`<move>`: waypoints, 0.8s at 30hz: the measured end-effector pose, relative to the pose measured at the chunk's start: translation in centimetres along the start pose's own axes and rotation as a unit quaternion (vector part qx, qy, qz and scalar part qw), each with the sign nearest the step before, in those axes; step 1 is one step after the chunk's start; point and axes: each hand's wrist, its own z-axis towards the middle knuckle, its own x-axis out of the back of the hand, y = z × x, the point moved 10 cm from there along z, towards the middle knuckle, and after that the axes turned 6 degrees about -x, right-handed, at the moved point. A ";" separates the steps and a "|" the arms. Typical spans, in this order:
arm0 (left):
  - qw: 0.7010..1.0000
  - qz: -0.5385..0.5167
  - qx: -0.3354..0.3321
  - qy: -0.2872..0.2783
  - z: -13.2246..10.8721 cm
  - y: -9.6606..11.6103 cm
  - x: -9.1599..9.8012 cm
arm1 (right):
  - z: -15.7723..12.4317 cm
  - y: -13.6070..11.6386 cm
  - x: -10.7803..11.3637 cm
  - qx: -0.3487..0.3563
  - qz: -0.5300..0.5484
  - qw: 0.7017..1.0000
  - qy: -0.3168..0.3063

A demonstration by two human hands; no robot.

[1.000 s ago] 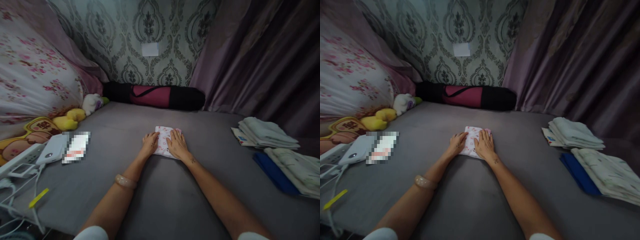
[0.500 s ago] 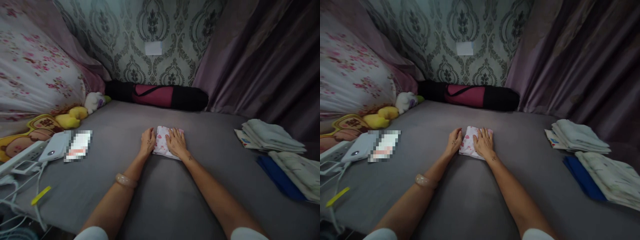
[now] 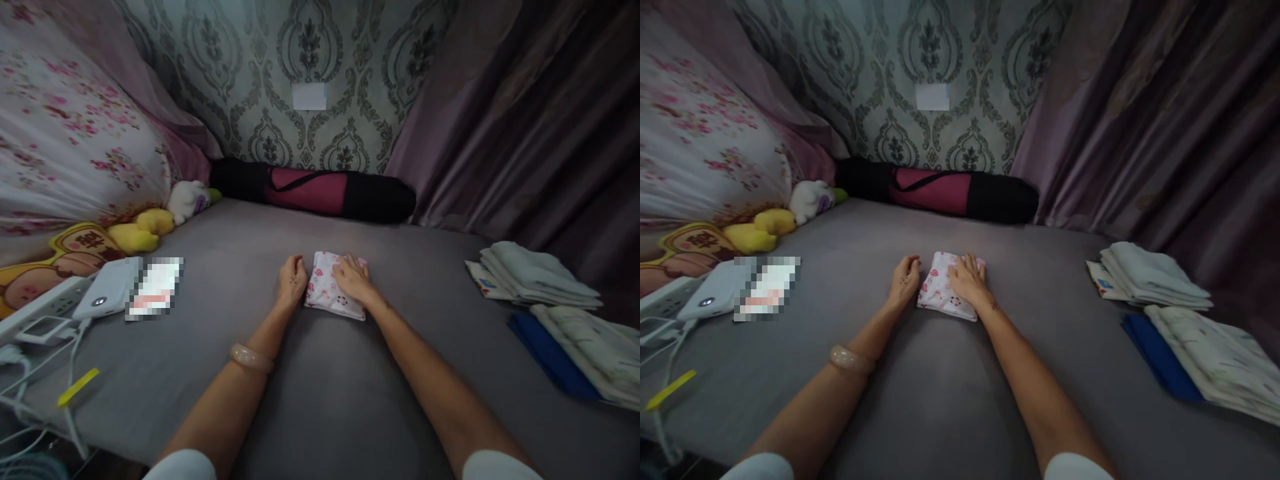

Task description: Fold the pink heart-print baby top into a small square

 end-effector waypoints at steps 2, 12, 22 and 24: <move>1.000 -0.025 0.013 0.014 0.0 -0.2 0.3 | 0.4 -0.9 1.4 -0.002 0.019 1.000 0.018; 0.995 -0.084 0.043 0.033 0.3 -1.4 0.6 | -3.0 -6.9 -2.2 0.088 -0.034 0.994 0.052; 0.998 -0.048 0.044 -0.021 0.1 -1.3 -0.3 | -3.2 -6.9 -1.7 0.107 0.016 0.991 0.082; 0.999 0.007 0.031 -0.042 0.0 -0.9 -0.4 | -2.8 -6.4 -1.5 0.106 0.102 0.987 0.060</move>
